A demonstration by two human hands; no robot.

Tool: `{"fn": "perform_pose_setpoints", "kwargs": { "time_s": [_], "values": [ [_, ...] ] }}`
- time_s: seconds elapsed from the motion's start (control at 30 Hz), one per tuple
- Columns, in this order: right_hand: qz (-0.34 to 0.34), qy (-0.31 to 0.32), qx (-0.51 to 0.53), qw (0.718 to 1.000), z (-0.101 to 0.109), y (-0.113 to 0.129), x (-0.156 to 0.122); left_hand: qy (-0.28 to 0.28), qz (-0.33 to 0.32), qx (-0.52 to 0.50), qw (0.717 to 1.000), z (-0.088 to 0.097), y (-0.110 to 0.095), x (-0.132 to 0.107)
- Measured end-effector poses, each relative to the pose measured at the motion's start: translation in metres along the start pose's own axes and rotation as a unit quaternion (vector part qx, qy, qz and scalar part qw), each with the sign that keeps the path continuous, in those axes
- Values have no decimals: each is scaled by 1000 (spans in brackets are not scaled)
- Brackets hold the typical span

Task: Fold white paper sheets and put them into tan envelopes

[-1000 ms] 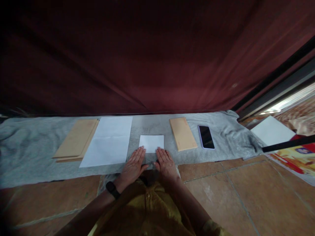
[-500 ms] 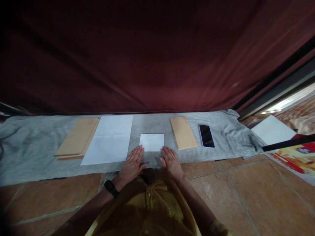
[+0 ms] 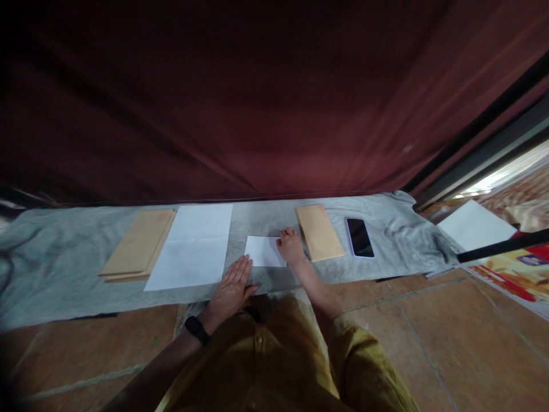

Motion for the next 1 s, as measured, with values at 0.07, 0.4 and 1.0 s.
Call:
{"fn": "perform_pose_setpoints", "kwargs": {
  "time_s": [0.07, 0.4, 1.0],
  "values": [
    [-11, 5, 21, 1000, 3, -2, 6, 4, 0, -6, 1000, 0, 0, 0],
    [-100, -16, 248, 963, 4, -28, -4, -24, 39, -40, 998, 11, 8, 5],
    [-194, -97, 367, 905, -33, -36, -50, 12, 6, -29, 999, -8, -23, 24]
  ]
}}
Point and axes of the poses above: each hand's wrist, its own x-axis towards the middle knuckle, its own z-axis out of the back of the hand, y = z × x, the point moved 7 cm from there along x, towards the middle knuckle, and after that the axes turned 5 degrees about -y, right-handed, at the moved point
